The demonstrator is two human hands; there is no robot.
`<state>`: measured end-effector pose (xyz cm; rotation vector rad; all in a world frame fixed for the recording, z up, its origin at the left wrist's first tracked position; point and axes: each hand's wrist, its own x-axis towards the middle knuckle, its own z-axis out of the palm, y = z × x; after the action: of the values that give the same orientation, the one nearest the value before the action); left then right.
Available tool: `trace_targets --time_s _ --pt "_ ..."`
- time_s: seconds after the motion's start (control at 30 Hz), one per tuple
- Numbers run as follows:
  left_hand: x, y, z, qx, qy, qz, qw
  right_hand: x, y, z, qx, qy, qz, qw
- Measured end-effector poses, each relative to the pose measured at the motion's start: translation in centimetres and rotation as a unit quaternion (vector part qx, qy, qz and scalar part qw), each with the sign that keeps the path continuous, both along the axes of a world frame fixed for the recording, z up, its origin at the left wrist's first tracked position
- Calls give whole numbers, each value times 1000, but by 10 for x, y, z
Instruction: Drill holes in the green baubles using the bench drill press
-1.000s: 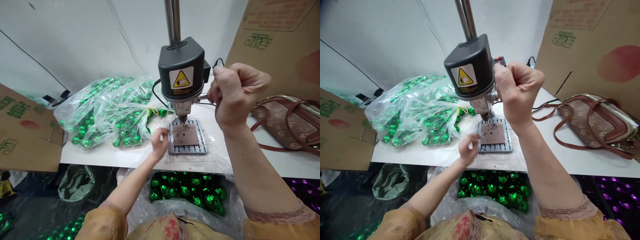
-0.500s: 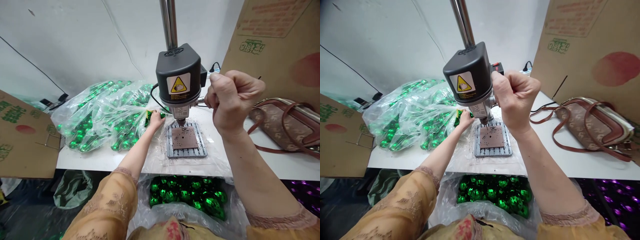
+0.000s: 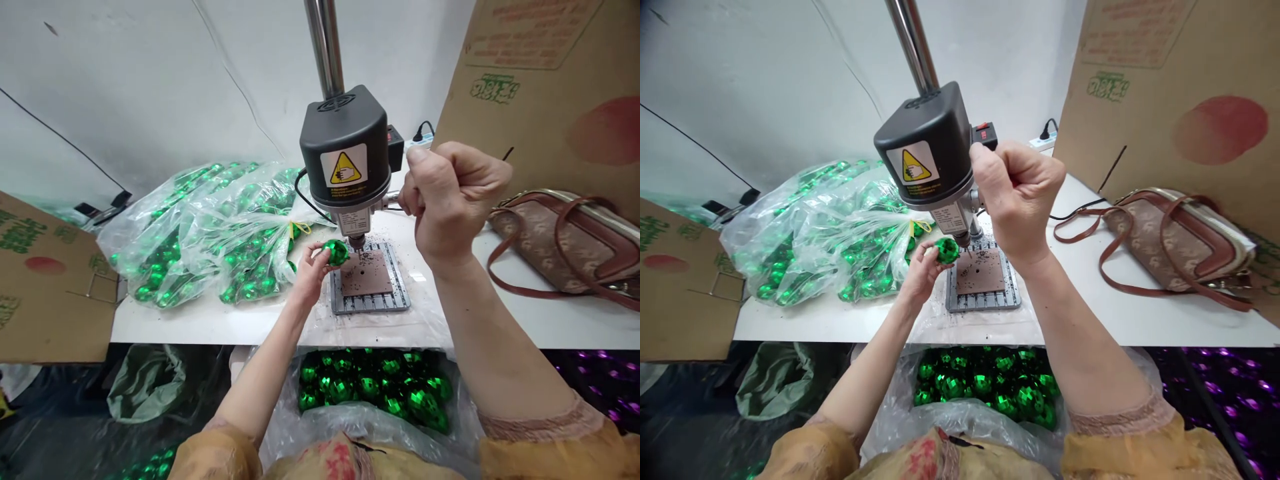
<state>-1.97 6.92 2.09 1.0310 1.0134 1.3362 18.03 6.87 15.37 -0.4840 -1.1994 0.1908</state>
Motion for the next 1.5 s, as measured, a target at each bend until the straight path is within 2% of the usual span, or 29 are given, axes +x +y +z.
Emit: trace_targets --time_s 0.13,0.27,0.53,0.83,1.03,1.13,1.5 --pt "17 -7 -18 52 84 10 995 0 -4 4 -8 4 10 1000" --pt "17 -1 -32 83 166 20 982 0 -8 7 -23 20 25 999" --pt "18 1 -39 130 268 -5 955 0 -8 7 -31 10 7 999" --pt "30 -7 -43 142 284 -41 947 -1 -7 7 -16 49 55 997" --pt "40 -9 -46 147 304 -18 941 -1 -7 7 -8 53 59 997" --pt "41 -9 -48 145 299 -14 943 0 -9 6 -27 43 54 997" --pt "41 -9 -46 149 297 -20 943 -1 -14 -19 36 32 77 996"
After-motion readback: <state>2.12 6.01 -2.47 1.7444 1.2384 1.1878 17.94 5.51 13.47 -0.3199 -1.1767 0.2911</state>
